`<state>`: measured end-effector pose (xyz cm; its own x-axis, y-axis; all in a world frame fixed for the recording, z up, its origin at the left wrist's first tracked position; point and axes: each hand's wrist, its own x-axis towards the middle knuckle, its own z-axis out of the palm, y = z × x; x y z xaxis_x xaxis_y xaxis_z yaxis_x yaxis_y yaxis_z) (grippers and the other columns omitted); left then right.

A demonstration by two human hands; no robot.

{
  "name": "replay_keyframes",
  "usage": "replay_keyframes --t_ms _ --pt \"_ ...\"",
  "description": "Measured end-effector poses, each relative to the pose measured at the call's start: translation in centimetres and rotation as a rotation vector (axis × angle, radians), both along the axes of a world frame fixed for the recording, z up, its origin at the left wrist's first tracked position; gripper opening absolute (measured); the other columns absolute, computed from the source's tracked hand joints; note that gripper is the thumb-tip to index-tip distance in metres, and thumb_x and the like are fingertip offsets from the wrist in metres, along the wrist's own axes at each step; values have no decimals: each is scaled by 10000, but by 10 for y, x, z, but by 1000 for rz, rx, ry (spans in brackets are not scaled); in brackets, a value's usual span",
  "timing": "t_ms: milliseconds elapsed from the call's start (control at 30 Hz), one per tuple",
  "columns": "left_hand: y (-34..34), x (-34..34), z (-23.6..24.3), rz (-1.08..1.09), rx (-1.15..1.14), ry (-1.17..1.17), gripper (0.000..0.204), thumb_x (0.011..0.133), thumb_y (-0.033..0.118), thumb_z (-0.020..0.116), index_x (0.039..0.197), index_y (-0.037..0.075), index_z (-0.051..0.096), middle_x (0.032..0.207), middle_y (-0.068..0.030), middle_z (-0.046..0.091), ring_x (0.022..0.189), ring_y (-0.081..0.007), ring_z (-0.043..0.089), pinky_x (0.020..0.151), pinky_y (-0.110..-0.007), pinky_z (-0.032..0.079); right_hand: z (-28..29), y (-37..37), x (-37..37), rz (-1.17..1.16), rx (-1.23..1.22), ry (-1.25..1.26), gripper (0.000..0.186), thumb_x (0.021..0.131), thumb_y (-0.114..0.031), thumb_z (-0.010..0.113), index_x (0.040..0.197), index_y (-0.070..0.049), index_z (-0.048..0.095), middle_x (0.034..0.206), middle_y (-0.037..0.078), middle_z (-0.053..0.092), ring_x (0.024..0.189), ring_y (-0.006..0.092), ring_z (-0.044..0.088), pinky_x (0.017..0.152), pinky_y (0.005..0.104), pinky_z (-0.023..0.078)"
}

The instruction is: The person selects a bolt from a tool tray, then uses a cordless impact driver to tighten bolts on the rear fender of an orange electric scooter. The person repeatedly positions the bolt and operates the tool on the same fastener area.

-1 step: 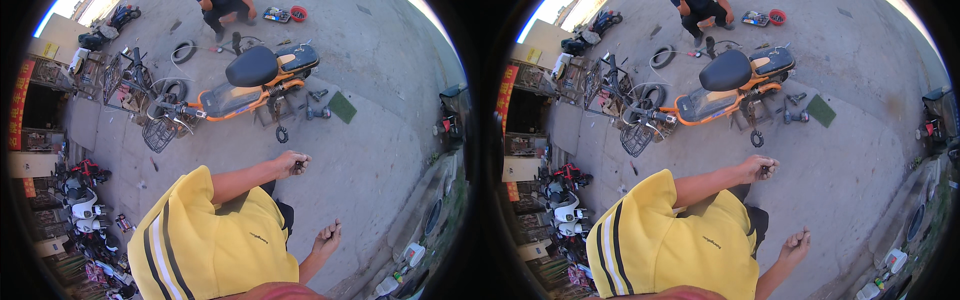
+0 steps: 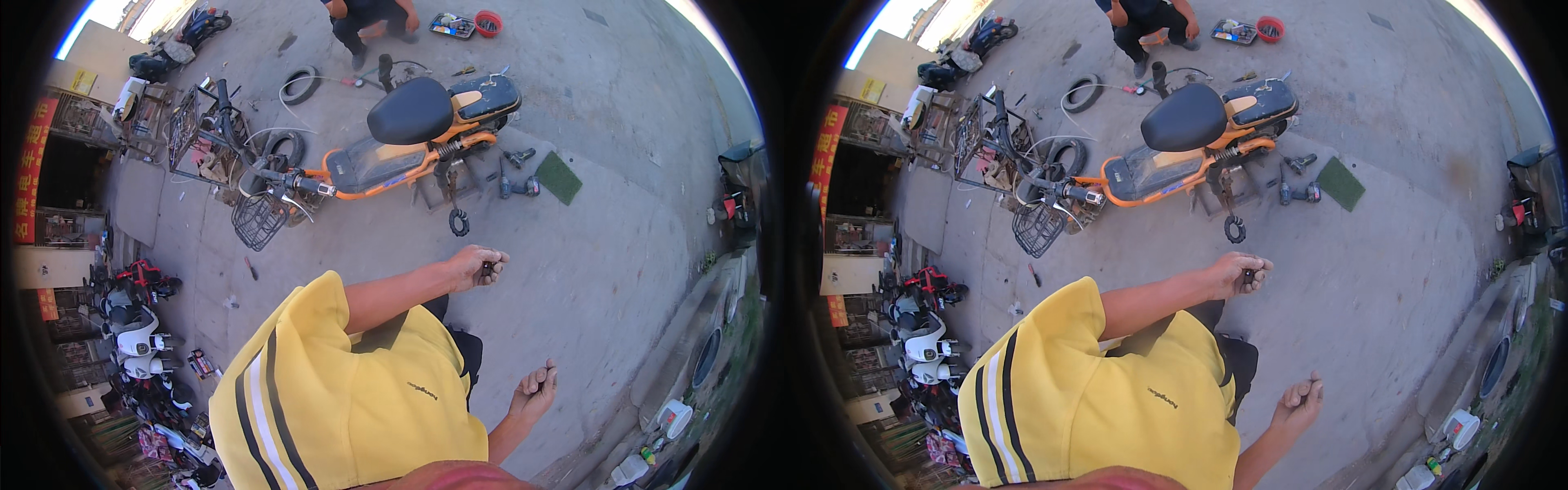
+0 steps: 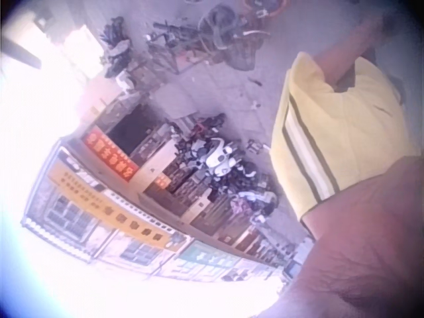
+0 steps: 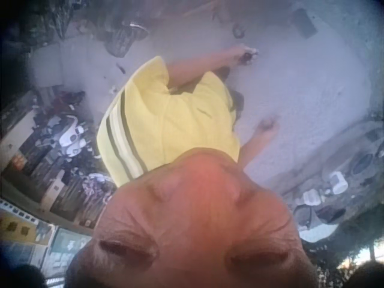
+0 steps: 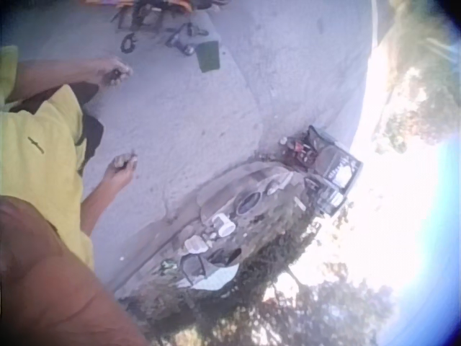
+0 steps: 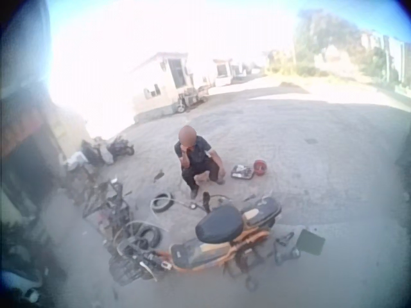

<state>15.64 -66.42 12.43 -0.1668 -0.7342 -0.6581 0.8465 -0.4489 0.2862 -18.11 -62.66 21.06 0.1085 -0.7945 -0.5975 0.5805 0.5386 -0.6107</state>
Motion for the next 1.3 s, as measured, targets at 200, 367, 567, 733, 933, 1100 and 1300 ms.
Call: replay_keyframes --t_ms 200,367,567,733,933,1100,1300 --pt "-43 -2 5 215 90 -42 201 966 14 524 1140 18 625 910 -59 673 776 -165 663 695 -302 566 7 -64 -1 163 102 137 248 1046 -198 583 1170 15 609 751 26 586 551 95 504 490 239 410" --pt "-58 -31 -17 401 168 -3 239 926 -36 484 1119 -2 620 985 -103 675 841 -205 673 775 -333 585 -10 -142 -12 349 63 182 274 1008 -110 596 1233 46 602 989 114 680 754 170 643 669 278 540" --pt "-102 -71 -18 683 145 84 262 937 -37 457 1149 -54 609 1069 -158 673 939 -253 687 830 -359 602 -5 -264 -7 644 -68 147 290 990 -43 555 1256 68 588 1125 171 681 908 209 683 788 303 570" --pt "-127 -93 0 772 114 30 246 990 1 468 1189 -48 606 1100 -164 662 989 -251 670 867 -353 584 5 -349 5 828 -123 217 267 1015 -86 557 1235 58 600 1065 159 694 836 192 682 744 301 565" --pt "-140 -88 -10 777 148 38 215 1014 57 502 1171 -24 623 1048 -110 668 933 -202 666 822 -327 575 4 -401 74 1041 -168 261 281 1036 -213 599 1142 44 645 871 116 699 667 159 649 614 287 522" --pt "-178 -77 -51 723 222 49 203 1015 100 522 1140 -3 643 1029 -91 671 903 -197 663 816 -337 568 3 -407 108 1284 -110 429 343 1028 -310 628 1039 27 690 702 58 656 545 116 580 512 257 452" --pt "-214 -53 -75 766 251 2 216 1021 83 498 1168 -9 626 1032 -97 671 924 -203 663 844 -349 566 -33 -428 131 1575 -32 583 337 1038 -325 611 1019 -1 702 681 27 635 538 72 543 501 227 421"
